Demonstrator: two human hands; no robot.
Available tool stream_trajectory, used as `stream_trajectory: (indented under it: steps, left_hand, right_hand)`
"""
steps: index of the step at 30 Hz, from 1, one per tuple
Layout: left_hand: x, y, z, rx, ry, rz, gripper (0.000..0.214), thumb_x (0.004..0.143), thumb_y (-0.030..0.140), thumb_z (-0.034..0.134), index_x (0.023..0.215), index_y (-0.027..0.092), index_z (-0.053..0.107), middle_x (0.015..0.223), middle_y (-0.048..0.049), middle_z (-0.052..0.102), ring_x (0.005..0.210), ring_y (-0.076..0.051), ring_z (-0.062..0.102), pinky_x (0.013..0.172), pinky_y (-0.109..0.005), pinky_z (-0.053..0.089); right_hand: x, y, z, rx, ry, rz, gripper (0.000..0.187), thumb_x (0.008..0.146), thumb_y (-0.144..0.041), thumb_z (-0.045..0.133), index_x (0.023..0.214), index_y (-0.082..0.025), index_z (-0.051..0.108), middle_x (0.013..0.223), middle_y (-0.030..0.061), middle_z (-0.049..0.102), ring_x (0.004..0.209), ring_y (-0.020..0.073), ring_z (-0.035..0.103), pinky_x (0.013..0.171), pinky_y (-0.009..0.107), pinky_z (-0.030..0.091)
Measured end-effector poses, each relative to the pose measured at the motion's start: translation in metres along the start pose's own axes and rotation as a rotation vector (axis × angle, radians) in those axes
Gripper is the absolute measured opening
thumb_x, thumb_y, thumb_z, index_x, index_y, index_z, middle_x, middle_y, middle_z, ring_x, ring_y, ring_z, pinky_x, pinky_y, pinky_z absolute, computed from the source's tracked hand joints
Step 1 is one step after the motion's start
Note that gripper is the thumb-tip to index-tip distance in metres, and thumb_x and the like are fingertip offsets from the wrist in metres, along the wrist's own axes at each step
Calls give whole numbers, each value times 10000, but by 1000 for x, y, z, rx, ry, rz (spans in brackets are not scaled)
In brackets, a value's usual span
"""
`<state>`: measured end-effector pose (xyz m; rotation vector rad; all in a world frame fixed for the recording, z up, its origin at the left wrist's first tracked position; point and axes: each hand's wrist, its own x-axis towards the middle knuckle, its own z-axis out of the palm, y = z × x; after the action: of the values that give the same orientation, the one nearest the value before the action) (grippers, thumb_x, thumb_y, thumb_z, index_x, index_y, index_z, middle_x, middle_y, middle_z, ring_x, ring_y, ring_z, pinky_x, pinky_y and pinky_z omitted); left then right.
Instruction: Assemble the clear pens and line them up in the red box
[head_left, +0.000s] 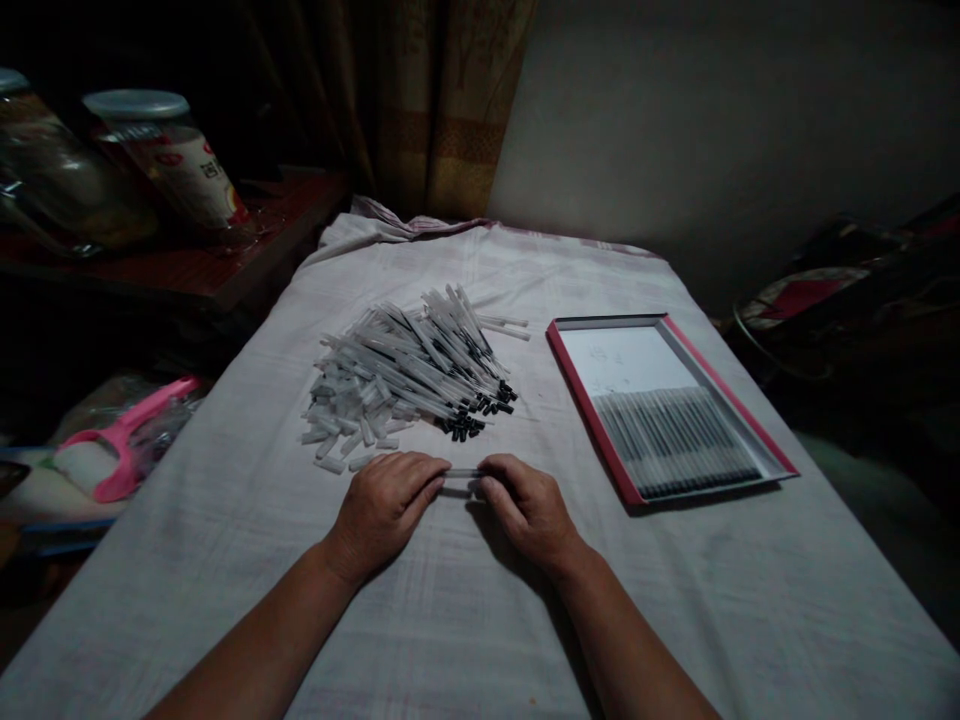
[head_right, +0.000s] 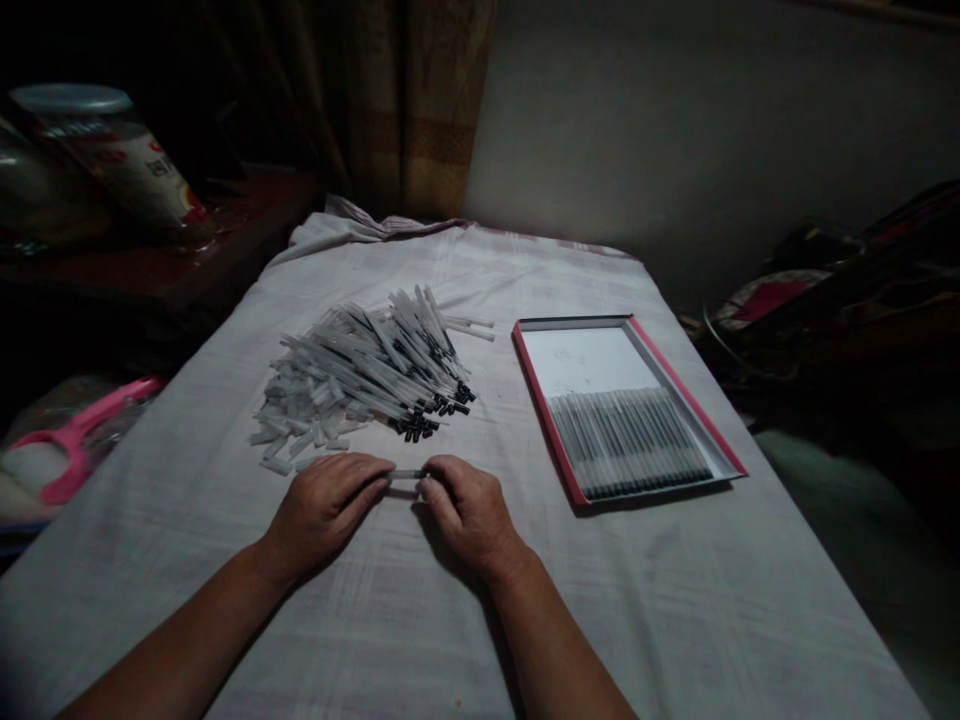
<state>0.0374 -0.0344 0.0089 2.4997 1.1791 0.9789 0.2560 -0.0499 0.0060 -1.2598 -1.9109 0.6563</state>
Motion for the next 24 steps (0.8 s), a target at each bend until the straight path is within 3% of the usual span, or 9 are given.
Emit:
stream_trajectory:
  steps: [7, 11, 24]
  left_hand:
    - [1, 1, -1, 0, -2, 8, 168, 959, 220, 543, 1075, 197, 663, 939, -58, 752, 858, -187, 707, 769, -323, 537]
    - [1, 1, -1, 2, -2, 8, 168, 961, 218, 540, 1076, 194, 661, 941, -56, 752, 861, -185, 705, 767, -320, 530]
    - [2, 2, -1, -15, -4, 20, 164, 963, 219, 536, 1045, 192, 675, 918, -49, 753, 833, -177, 706, 747, -309, 522]
  right_hand:
    - [0, -1, 0, -5, -5, -4, 135, 934, -233, 500, 944, -208, 633, 805, 43, 711, 698, 159, 658, 645, 252, 509]
    - [-1, 0, 0, 10, 5, -5, 151, 911, -235, 530, 1027, -198, 620, 812, 41, 711, 687, 160, 656, 643, 255, 507]
    - [2, 0, 2, -51, 20, -52, 226, 948, -227, 478, 783, -193, 629, 669, 22, 647, 595, 144, 602, 582, 242, 446]
